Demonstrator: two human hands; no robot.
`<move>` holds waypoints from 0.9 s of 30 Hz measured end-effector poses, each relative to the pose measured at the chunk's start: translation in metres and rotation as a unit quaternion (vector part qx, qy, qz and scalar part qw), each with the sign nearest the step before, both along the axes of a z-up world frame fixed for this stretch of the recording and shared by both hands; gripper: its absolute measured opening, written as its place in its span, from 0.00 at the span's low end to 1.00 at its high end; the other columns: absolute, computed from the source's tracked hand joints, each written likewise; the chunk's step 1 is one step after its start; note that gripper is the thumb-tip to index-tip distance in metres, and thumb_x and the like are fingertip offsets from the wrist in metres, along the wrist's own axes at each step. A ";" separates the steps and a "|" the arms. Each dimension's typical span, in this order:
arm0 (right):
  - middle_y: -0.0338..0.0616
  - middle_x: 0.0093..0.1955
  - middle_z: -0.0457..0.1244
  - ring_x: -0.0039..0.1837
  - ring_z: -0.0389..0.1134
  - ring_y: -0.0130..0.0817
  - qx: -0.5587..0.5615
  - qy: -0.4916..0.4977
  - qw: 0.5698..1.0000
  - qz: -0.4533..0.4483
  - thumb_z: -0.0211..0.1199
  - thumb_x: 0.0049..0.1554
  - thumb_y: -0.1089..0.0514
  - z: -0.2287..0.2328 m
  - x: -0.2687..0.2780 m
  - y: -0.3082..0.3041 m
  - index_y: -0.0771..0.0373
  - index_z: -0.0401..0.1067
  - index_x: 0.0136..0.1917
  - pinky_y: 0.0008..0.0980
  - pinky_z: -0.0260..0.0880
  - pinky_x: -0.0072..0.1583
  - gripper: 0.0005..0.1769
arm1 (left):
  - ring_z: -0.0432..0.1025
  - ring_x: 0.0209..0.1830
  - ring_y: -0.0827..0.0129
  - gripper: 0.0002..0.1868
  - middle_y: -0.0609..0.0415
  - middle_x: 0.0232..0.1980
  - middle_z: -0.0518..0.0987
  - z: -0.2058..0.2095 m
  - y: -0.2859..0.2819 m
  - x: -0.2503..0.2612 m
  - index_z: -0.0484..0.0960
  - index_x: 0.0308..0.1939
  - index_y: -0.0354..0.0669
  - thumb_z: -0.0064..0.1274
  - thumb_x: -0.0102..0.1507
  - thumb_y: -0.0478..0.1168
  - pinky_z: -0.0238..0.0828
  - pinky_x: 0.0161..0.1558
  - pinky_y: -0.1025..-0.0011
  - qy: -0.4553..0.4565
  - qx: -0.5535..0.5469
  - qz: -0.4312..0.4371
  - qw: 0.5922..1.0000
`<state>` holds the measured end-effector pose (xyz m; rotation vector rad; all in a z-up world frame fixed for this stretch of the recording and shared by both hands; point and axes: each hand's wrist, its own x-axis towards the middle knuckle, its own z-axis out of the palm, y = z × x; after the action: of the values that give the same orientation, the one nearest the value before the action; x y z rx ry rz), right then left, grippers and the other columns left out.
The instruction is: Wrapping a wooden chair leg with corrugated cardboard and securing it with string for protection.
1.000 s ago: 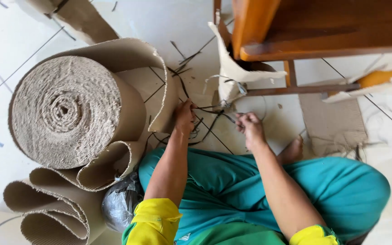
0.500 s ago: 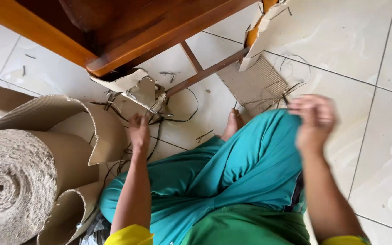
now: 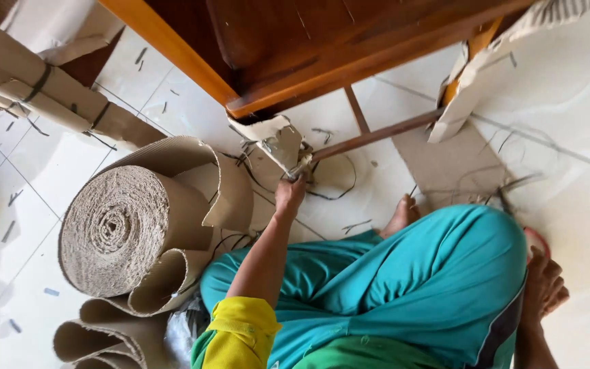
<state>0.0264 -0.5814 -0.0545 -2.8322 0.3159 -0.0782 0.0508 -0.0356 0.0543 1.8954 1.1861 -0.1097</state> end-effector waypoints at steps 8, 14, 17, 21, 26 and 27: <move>0.61 0.70 0.66 0.67 0.68 0.62 -0.066 0.157 0.984 0.045 0.49 0.65 0.35 0.052 0.036 0.007 0.57 0.64 0.77 0.59 0.63 0.61 0.36 | 0.77 0.41 0.47 0.16 0.41 0.44 0.84 -0.052 0.017 -0.016 0.83 0.49 0.38 0.40 0.69 0.40 0.72 0.47 0.54 -0.061 0.066 -0.072 0.993; 0.68 0.64 0.71 0.64 0.71 0.69 -0.059 0.305 0.950 -0.018 0.46 0.61 0.27 0.058 0.040 -0.010 0.53 0.54 0.79 0.60 0.64 0.57 0.42 | 0.72 0.37 0.55 0.19 0.49 0.39 0.81 -0.032 0.016 -0.047 0.80 0.42 0.43 0.38 0.71 0.51 0.70 0.45 0.59 -0.148 0.026 -0.065 0.987; 0.68 0.62 0.62 0.54 0.64 0.53 0.339 0.216 0.900 -0.169 0.56 0.68 0.71 0.083 0.027 -0.022 0.75 0.59 0.76 0.50 0.68 0.55 0.24 | 0.73 0.37 0.58 0.19 0.52 0.38 0.81 -0.034 0.017 -0.053 0.81 0.41 0.44 0.38 0.72 0.50 0.71 0.45 0.61 -0.206 0.027 -0.038 0.978; 0.37 0.49 0.65 0.46 0.70 0.29 0.599 0.017 0.797 0.075 0.62 0.58 0.62 0.081 0.045 -0.082 0.51 0.56 0.80 0.23 0.73 0.46 0.39 | 0.74 0.39 0.59 0.23 0.48 0.39 0.82 -0.049 0.016 -0.057 0.83 0.39 0.34 0.41 0.65 0.50 0.71 0.49 0.67 -0.263 -0.094 0.080 0.957; 0.67 0.51 0.58 0.47 0.61 0.52 0.413 -0.051 0.860 0.295 0.51 0.69 0.62 0.212 0.042 0.050 0.81 0.44 0.85 0.45 0.68 0.54 0.37 | 0.69 0.42 0.64 0.12 0.51 0.40 0.79 -0.042 0.021 -0.059 0.85 0.37 0.36 0.52 0.58 0.41 0.66 0.48 0.72 -0.221 -0.245 0.224 0.917; 0.58 0.47 0.62 0.43 0.63 0.42 0.532 0.058 0.782 0.320 0.58 0.60 0.62 0.239 0.037 0.100 0.72 0.57 0.67 0.36 0.70 0.48 0.24 | 0.68 0.40 0.65 0.10 0.51 0.38 0.78 -0.045 0.021 -0.058 0.84 0.34 0.38 0.53 0.57 0.41 0.66 0.46 0.72 -0.216 -0.244 0.240 0.915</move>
<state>0.0635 -0.4813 0.1843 -1.6619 -0.4706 0.3213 -0.0071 -0.0147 0.0090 1.0816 1.1453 0.2497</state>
